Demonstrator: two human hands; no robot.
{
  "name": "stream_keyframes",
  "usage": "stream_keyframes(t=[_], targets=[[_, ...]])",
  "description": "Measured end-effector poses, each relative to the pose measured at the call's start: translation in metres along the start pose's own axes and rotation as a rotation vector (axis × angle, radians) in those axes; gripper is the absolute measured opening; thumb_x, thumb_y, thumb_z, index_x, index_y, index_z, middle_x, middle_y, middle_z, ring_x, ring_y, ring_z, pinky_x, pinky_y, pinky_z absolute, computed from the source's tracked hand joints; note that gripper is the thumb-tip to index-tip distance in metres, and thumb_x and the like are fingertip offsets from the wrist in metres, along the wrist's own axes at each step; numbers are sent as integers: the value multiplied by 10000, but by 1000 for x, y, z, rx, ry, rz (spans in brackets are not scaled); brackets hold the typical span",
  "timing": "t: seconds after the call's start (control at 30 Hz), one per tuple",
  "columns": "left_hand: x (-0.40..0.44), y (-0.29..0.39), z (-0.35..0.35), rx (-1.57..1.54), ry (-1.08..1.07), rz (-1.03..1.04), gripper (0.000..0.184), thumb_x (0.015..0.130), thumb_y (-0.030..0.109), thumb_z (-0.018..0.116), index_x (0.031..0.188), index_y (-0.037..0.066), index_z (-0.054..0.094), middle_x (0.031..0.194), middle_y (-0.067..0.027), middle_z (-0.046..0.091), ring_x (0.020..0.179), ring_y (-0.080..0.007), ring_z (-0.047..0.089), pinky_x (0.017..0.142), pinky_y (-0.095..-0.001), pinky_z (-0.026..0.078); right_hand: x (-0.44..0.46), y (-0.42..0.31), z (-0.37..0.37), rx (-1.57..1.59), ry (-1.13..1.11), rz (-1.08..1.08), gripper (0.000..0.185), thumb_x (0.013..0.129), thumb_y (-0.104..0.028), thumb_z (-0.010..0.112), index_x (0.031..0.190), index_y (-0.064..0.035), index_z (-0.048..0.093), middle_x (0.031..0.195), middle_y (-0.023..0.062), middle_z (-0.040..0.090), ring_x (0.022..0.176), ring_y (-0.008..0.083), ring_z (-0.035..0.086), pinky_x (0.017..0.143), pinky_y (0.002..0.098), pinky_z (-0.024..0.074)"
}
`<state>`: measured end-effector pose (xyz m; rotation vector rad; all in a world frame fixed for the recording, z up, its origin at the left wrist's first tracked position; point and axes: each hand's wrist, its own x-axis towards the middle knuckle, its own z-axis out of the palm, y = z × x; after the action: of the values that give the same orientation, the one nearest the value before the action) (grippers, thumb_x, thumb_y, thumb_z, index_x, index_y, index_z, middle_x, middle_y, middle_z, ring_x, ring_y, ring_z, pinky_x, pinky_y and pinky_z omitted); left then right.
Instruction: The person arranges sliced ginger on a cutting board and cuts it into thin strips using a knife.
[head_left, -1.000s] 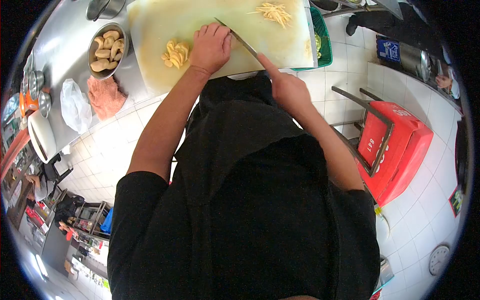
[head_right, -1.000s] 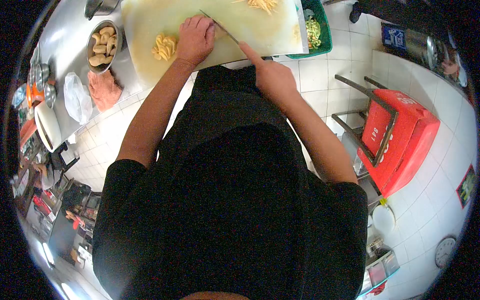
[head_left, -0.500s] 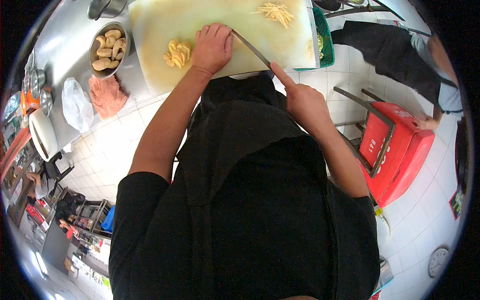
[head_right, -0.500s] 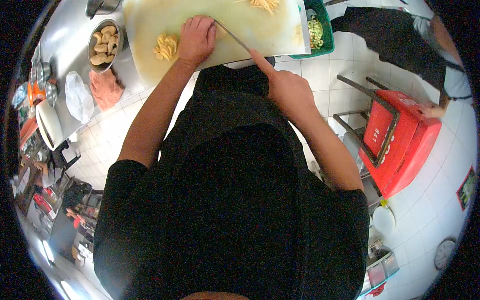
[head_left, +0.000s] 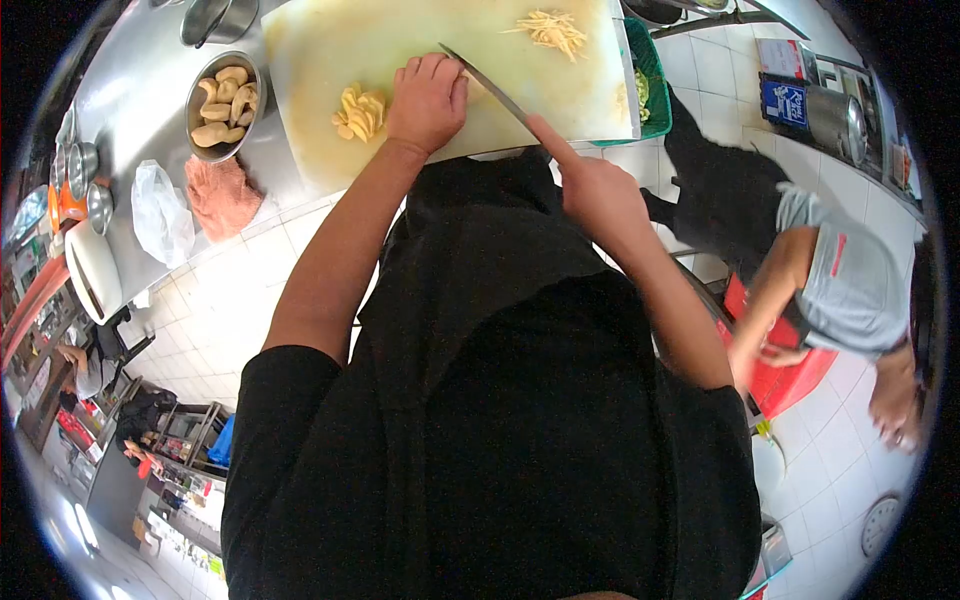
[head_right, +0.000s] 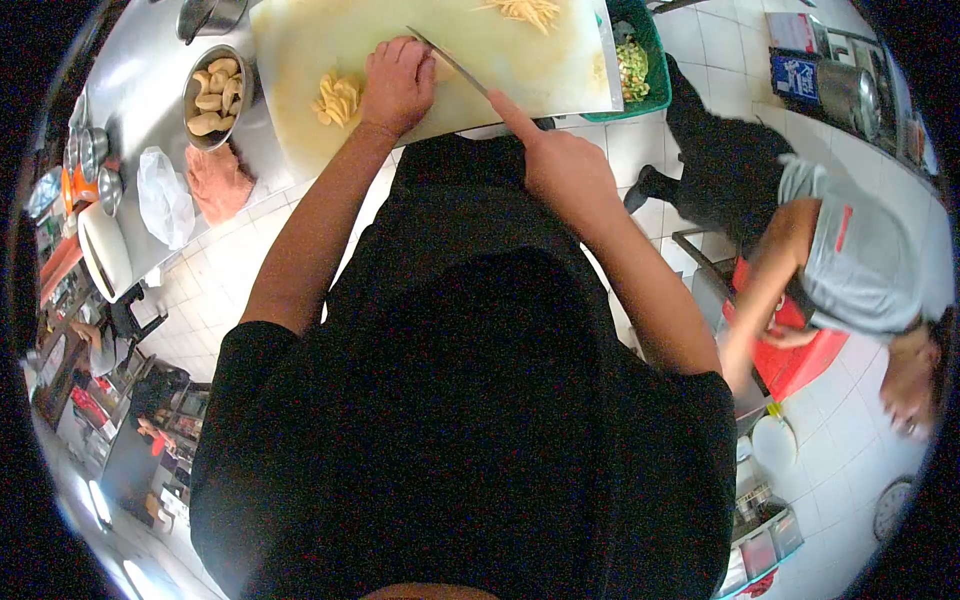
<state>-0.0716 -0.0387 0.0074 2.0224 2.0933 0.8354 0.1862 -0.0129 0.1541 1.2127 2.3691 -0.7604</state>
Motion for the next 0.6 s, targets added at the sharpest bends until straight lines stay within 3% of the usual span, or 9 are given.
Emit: stream_keyframes(t=[0.13,0.33,0.37,0.43,0.47,0.5,0.6], targets=[[0,1,-3,-27,-9,-6,202,962,221,641,1124,101,640,1181,-128,652,1113,-362,594,939,-511,463,-11,1,-3,-30,-25,-1,909,900,-51,567,1678,-387,238,864,251,737,774,417,744,687,554,580],[4,-2,3,-10,-5,-12,153,955,223,606,1004,85,651,1016,-158,649,986,-382,614,868,-536,470,38,10,49,65,94,-22,888,916,-36,537,1675,-392,247,907,254,746,803,430,747,701,566,582],[5,-3,1,23,-124,-32,163,941,212,615,1018,78,668,1002,-169,659,982,-402,622,891,-536,477,38,8,47,84,95,-22,732,1007,-79,510,1658,-346,308,892,264,730,762,447,723,673,564,553],[6,-2,-1,95,-307,-90,205,917,202,619,1059,68,679,1030,-194,665,1005,-423,623,930,-545,482,35,10,47,125,77,-28,744,995,-63,509,1655,-355,329,886,260,725,729,435,716,651,572,547],[-1,-1,2,85,-209,-74,225,924,202,609,1087,61,670,1068,-216,653,1041,-432,611,935,-562,474,35,11,51,91,117,-37,766,981,-56,525,1655,-363,334,859,255,721,715,434,712,646,567,547],[1,-2,2,47,-241,-96,256,932,220,610,1120,53,658,1104,-233,641,1078,-442,596,941,-568,467,39,16,58,88,150,-63,805,958,-51,547,1661,-370,318,846,249,723,719,431,717,643,565,549],[-2,0,-1,-50,10,3,210,943,194,631,1102,58,624,1099,-190,632,1053,-404,592,935,-530,460,33,5,37,115,87,-50,870,917,-41,572,1671,-368,285,809,232,724,728,425,727,646,558,558]])
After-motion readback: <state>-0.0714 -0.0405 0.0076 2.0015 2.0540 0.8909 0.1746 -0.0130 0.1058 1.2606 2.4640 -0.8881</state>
